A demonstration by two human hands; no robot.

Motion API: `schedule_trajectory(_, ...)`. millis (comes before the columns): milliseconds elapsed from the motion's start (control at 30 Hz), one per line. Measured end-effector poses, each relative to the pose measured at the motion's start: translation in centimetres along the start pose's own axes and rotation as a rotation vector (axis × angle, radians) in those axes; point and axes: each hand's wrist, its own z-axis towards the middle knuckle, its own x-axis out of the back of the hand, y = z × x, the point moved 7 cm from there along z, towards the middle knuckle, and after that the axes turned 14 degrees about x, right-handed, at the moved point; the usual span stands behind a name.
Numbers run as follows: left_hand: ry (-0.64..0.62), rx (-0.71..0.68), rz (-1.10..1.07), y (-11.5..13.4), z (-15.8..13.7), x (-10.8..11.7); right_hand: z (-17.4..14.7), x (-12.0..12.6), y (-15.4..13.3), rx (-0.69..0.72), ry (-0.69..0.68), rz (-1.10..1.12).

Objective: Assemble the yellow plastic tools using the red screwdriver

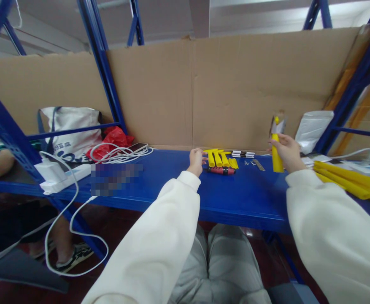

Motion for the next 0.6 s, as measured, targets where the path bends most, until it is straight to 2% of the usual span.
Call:
schedule_trajectory(133, 0.012, -0.250, 0.097, 1.0, -0.3, -0.3, -0.2, -5.9, -2.7, 0.252, -0.245, -0.114)
schedule_trajectory(267, -0.081, -0.505, 0.085, 2.3, -1.6, -0.8, -1.6, -10.2, -3.4, 0.517, -0.381, -0.291)
schedule_trajectory(400, -0.164, -0.501, 0.124, 2.1, -1.8, -1.5, -4.0, -12.2, -2.0, 0.643, -0.475, -0.459)
schedule_trajectory(500, -0.193, -0.442, 0.192, 1.2, -1.2, -2.2, -5.4, -12.6, -0.4, 0.615, -0.582, -0.573)
schedule_trajectory(600, -0.240, -0.419, 0.206, 0.6, -0.7, -2.9, -5.9, -12.4, 0.2, 0.602, -0.624, -0.633)
